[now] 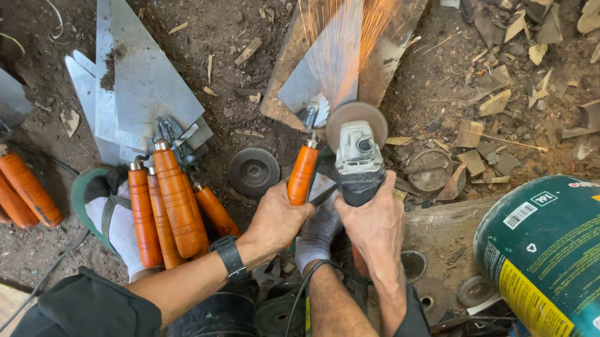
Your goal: The person uses an angle grinder to sharpen the edges of several metal trowels. They hold each trowel by its handle and grind the blade against the spinning disc, producing sparks. The person works on multiple trowels one by one, placing each finished one aside.
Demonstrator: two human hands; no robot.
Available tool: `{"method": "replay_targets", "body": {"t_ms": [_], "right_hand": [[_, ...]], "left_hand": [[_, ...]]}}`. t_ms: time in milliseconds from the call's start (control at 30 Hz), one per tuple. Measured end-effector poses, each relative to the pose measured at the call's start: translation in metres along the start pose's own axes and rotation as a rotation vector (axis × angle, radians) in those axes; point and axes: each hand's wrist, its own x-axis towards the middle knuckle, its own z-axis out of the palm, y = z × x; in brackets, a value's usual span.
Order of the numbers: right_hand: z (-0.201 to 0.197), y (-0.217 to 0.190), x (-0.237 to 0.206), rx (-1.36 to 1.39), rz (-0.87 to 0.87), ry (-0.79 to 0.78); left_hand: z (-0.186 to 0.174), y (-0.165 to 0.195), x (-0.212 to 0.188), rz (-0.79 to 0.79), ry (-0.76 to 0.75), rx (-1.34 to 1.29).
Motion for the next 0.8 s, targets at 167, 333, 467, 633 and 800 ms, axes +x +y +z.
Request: {"method": "replay_targets", "body": {"t_ms": [167, 333, 467, 633, 800], "right_hand": [[0.003, -0.002, -0.001, -0.029, -0.047, -0.009], [0.003, -0.006, -0.001, -0.041, -0.007, -0.024], [-0.008, -0.005, 0.006, 0.059, 0.043, 0.045], [-0.022, 0.0, 0.012, 0.14, 0.044, 0.1], [-0.026, -0.001, 0.011, 0.136, 0.017, 0.101]], "left_hand": [[-0.001, 0.002, 0.001, -0.065, -0.014, -0.049], [0.001, -0.001, 0.001, 0.024, 0.002, -0.036], [-0.008, 0.007, 0.0, -0.04, 0.003, 0.026], [-0.055, 0.035, 0.0, 0.088, -0.025, 0.594], [-0.108, 0.078, 0.023, 0.746, 0.45, 1.454]]}}
